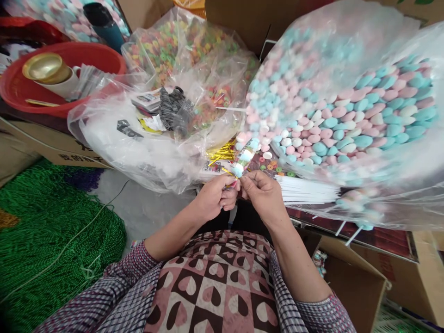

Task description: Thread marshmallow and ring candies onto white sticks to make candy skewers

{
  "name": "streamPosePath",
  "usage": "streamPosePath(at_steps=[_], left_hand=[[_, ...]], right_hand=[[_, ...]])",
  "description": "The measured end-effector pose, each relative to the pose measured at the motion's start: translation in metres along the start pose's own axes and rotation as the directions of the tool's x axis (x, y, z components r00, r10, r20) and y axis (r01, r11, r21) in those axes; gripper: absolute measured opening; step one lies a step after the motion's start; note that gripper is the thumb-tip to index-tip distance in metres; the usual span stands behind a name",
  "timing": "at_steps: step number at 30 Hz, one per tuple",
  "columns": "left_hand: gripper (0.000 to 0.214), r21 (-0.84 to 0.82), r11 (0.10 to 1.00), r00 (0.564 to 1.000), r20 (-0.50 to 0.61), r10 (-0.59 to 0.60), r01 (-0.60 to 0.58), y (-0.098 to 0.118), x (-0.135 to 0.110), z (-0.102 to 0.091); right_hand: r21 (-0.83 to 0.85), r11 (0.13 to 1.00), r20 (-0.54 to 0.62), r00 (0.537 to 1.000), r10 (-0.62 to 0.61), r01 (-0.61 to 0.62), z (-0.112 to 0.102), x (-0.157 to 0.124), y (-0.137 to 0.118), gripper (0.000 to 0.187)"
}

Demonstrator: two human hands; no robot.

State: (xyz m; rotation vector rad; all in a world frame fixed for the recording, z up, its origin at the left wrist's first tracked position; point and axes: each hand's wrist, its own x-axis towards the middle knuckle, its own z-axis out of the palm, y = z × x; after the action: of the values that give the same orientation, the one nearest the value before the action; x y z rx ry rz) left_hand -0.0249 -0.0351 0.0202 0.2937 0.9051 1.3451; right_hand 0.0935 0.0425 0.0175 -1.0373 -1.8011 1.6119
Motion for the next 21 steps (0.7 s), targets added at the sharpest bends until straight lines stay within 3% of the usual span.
streamPosePath(at_steps=[4, 7, 10, 13, 16, 21], left_hand=[[0.022, -0.065, 0.985, 0.968, 0.206, -0.146, 0.162, 0.004, -0.005, -0.006], [0.023, -0.115, 0.948, 0.889, 0.397, -0.229, 0.296, 0.006, -0.010, -0.008], [0.026, -0.151, 0.908, 0.823, 0.499, -0.270, 0.390, 0.003, -0.011, -0.006], [0.028, -0.210, 0.893, 0.835, 0.487, -0.257, 0.398, -0.001, -0.010, -0.006], [0.027, -0.257, 0.894, 0.873, 0.427, -0.236, 0.367, -0.004, -0.009, -0.006], [0.028, -0.297, 0.910, 0.912, 0.374, -0.170, 0.291, -0.005, -0.007, -0.003]], right_hand=[[0.128, 0.992, 0.042, 0.999, -0.017, 0.011, -0.006, 0.000, 0.000, 0.030], [0.239, 0.971, 0.206, 0.978, -0.019, -0.031, -0.013, 0.000, 0.000, 0.039], [0.312, 0.946, 0.354, 0.935, -0.028, -0.090, -0.016, -0.001, 0.005, 0.041], [0.336, 0.938, 0.299, 0.954, -0.018, -0.087, -0.014, 0.000, 0.013, 0.031], [0.336, 0.939, 0.171, 0.985, 0.019, -0.076, -0.007, 0.001, 0.016, 0.035], [0.346, 0.938, 0.033, 0.999, 0.025, -0.035, 0.005, 0.003, 0.019, 0.037]])
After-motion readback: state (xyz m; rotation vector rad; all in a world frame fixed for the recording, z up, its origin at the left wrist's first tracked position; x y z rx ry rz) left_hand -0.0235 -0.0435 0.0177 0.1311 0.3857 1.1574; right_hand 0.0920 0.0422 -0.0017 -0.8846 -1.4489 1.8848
